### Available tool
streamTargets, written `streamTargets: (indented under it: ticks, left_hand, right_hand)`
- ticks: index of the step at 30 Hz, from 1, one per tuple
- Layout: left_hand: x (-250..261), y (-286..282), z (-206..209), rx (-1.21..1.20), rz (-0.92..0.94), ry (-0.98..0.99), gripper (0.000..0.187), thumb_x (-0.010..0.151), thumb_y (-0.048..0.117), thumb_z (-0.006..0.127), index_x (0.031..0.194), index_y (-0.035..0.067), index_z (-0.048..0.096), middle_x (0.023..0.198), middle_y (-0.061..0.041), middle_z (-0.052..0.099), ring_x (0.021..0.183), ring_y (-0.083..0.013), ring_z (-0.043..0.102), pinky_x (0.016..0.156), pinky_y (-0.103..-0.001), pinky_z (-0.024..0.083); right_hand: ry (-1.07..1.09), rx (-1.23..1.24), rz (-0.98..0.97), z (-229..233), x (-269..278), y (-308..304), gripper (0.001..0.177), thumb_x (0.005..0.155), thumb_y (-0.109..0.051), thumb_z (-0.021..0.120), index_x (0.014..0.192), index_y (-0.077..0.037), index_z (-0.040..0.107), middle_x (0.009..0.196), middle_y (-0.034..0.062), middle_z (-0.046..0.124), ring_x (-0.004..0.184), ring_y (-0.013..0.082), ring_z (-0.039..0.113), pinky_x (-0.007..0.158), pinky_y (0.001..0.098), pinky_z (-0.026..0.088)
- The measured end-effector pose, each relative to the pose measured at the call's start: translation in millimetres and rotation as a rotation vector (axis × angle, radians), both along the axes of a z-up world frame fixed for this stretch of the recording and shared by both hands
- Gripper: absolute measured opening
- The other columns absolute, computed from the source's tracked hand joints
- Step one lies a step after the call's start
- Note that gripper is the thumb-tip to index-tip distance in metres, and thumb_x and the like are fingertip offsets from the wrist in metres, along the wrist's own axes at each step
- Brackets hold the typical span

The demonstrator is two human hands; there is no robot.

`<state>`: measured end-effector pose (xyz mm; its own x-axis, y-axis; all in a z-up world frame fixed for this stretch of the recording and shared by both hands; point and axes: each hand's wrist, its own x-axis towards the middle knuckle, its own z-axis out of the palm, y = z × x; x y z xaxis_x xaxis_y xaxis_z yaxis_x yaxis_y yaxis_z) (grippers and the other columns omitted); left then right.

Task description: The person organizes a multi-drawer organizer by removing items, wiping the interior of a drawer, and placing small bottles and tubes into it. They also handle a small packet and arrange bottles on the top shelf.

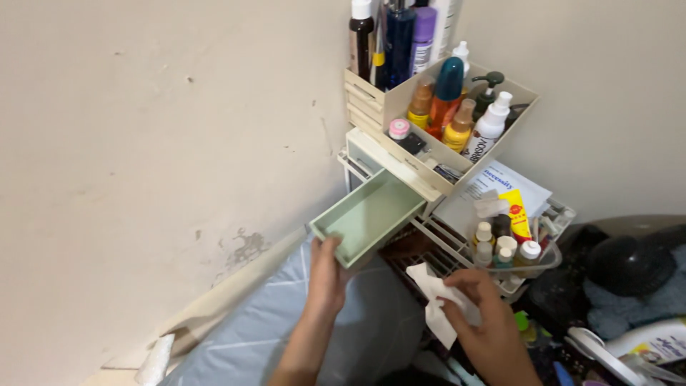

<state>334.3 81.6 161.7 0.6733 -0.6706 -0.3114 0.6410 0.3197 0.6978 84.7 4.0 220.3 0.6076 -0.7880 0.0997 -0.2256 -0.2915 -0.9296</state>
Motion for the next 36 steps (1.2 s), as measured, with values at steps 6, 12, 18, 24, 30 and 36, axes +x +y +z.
streamTargets:
  ticks: [6, 12, 18, 24, 30, 36]
  left_hand:
    - [-14.1, 79.1, -28.9, 0.228, 0.334, -0.202, 0.066, 0.093, 0.028, 0.056, 0.154, 0.012, 0.038, 0.129, -0.014, 0.054, 0.113, -0.0286, 0.051, 0.096, -0.044, 0.048]
    - [-66.1, 94.8, -16.2, 0.287, 0.245, -0.727, 0.06, 0.105, 0.041, 0.041, 0.151, 0.004, 0.041, 0.141, -0.017, 0.055, 0.133, -0.0273, 0.051, 0.113, -0.037, 0.035]
    - [-121.5, 102.4, -106.6, 0.073, -0.002, -0.689, 0.062, 0.105, 0.035, 0.042, 0.157, 0.004, 0.027, 0.143, -0.019, 0.05, 0.132, -0.0291, 0.049, 0.111, -0.038, 0.038]
    - [-175.7, 148.4, -152.9, 0.02, -0.363, -0.741, 0.063, 0.108, 0.029, 0.046, 0.159, 0.001, 0.021, 0.156, -0.016, 0.042, 0.144, -0.023, 0.04, 0.116, -0.034, 0.032]
    - [-192.6, 207.4, -112.1, -0.209, -0.602, -0.793, 0.048, 0.11, 0.033, 0.045, 0.146, 0.001, 0.044, 0.127, -0.019, 0.06, 0.119, -0.0239, 0.055, 0.104, -0.035, 0.046]
    - [-226.8, 245.6, -89.9, -0.255, -0.819, -0.91, 0.048, 0.106, 0.035, 0.049, 0.143, 0.006, 0.044, 0.122, -0.016, 0.064, 0.115, -0.0211, 0.061, 0.102, -0.034, 0.047]
  right_hand:
    - [0.057, -0.3, -0.133, 46.8, 28.5, 15.7, 0.028, 0.08, 0.003, 0.07, 0.105, -0.007, 0.068, 0.101, 0.0094, 0.076, 0.097, 0.0234, 0.076, 0.085, 0.0352, 0.056]
    - [0.004, -0.577, -0.135, 52.5, 54.5, 32.7, 0.029, 0.084, -0.007, 0.069, 0.113, -0.014, 0.072, 0.115, 0.0093, 0.075, 0.107, 0.0268, 0.075, 0.09, 0.0342, 0.056]
    - [0.289, -0.723, -0.138, -54.0, 19.6, 74.7, 0.04, 0.09, -0.012, 0.065, 0.129, -0.001, 0.064, 0.139, 0.0207, 0.058, 0.122, 0.0409, 0.058, 0.093, 0.0422, 0.05]
    - [0.234, -0.596, -0.091, -129.8, -64.1, 154.3, 0.029, 0.084, -0.006, 0.066, 0.111, -0.009, 0.075, 0.122, 0.0098, 0.071, 0.11, 0.0315, 0.068, 0.091, 0.0368, 0.055]
    - [0.468, -0.756, -0.335, -96.2, -138.2, 236.6, 0.023, 0.075, -0.007, 0.072, 0.096, -0.011, 0.078, 0.104, 0.0062, 0.076, 0.094, 0.0283, 0.072, 0.076, 0.0366, 0.057]
    - [0.28, -0.725, -0.234, -97.4, -159.6, 318.2, 0.016, 0.081, -0.01, 0.073, 0.097, -0.009, 0.076, 0.1, 0.0059, 0.074, 0.086, 0.0243, 0.073, 0.075, 0.0345, 0.058]
